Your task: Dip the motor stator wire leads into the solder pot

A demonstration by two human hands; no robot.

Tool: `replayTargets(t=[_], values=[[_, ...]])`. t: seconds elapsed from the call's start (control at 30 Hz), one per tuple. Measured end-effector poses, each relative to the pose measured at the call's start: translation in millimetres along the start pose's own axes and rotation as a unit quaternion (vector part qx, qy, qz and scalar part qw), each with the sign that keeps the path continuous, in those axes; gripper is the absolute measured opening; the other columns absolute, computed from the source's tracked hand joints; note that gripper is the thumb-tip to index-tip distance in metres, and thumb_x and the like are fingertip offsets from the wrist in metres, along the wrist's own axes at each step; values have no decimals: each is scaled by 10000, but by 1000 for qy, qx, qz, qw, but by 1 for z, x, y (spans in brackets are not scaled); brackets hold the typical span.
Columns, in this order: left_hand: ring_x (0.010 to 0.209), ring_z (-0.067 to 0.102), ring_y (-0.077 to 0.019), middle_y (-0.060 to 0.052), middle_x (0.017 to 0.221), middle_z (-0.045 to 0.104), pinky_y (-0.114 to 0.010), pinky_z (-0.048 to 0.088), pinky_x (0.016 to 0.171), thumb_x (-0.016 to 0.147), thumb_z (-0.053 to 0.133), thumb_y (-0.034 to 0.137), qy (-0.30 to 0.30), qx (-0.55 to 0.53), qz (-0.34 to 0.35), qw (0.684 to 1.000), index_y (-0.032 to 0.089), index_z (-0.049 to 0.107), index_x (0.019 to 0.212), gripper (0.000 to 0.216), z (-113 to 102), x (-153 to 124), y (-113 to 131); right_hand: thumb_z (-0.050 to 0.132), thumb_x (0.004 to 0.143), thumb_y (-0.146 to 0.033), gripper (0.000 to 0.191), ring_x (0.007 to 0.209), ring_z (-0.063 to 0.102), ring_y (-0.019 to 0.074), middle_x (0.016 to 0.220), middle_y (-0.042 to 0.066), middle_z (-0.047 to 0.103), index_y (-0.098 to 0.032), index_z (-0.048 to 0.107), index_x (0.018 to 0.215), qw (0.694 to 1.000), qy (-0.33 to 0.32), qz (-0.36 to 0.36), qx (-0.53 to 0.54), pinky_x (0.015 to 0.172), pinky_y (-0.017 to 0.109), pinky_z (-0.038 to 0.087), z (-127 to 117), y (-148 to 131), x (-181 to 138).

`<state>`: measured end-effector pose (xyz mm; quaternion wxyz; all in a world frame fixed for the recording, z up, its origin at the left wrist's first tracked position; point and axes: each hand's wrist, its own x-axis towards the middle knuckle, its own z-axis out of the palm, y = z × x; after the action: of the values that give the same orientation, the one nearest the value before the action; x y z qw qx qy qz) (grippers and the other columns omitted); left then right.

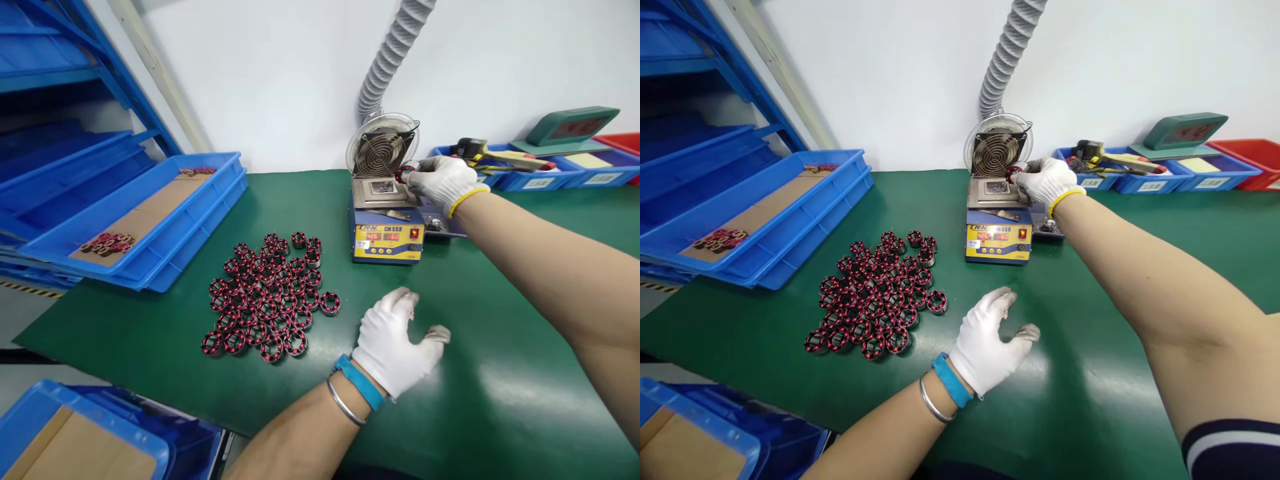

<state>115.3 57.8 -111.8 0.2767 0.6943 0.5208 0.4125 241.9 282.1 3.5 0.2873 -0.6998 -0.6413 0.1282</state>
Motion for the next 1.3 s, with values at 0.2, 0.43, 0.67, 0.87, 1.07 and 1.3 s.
replayTargets(t=[0.2, 0.43, 0.67, 0.87, 1.07, 1.3], values=[[1080, 714, -289, -145, 1400, 641, -456, 588, 1020, 801, 736, 396, -12, 1, -5, 1000, 136, 648, 1247, 524, 0, -1, 0, 647, 883, -479, 566, 814, 569, 91, 1090, 101, 699, -130, 676, 1328, 998, 14, 50, 27, 859, 246, 439, 4, -14, -11], [1059, 719, -293, -138, 1407, 636, -467, 597, 1002, 792, 738, 386, -13, 7, -6, 1000, 144, 651, 1233, 510, -1, -1, 4, 677, 879, -443, 533, 933, 590, 141, 1132, 122, 689, -111, 691, 1295, 999, 15, 40, 33, 917, 260, 432, 12, -13, -13], [1061, 717, -291, -130, 1415, 629, -467, 598, 997, 807, 723, 425, -19, 15, 1, 1000, 152, 647, 1232, 511, -3, -1, 5, 684, 876, -429, 519, 967, 607, 164, 1122, 136, 696, -87, 703, 1265, 998, 23, 35, 37, 917, 261, 437, 15, -13, -11], [1061, 716, -283, -114, 1422, 624, -460, 599, 992, 812, 715, 428, -8, 42, 1, 999, 180, 643, 1234, 495, -4, 0, 5, 656, 884, -459, 579, 992, 614, 171, 1171, 163, 688, -70, 671, 1312, 999, 33, 28, 33, 934, 269, 438, 13, -15, -9], [1087, 707, -293, -108, 1411, 631, -460, 605, 982, 818, 705, 437, -5, 56, 9, 998, 195, 652, 1225, 476, -4, 0, 5, 657, 858, -475, 568, 1036, 616, 198, 1155, 177, 691, -77, 708, 1260, 1000, 22, 13, 14, 950, 286, 426, 17, -9, -3], [1101, 686, -327, -149, 1484, 564, -497, 599, 950, 818, 706, 478, 24, 133, 19, 991, 168, 646, 1255, 539, -6, -1, 4, 535, 932, -517, 664, 862, 612, 150, 1130, 207, 684, 3, 621, 1337, 1000, 11, -6, 28, 797, 261, 458, 12, -6, -1]])
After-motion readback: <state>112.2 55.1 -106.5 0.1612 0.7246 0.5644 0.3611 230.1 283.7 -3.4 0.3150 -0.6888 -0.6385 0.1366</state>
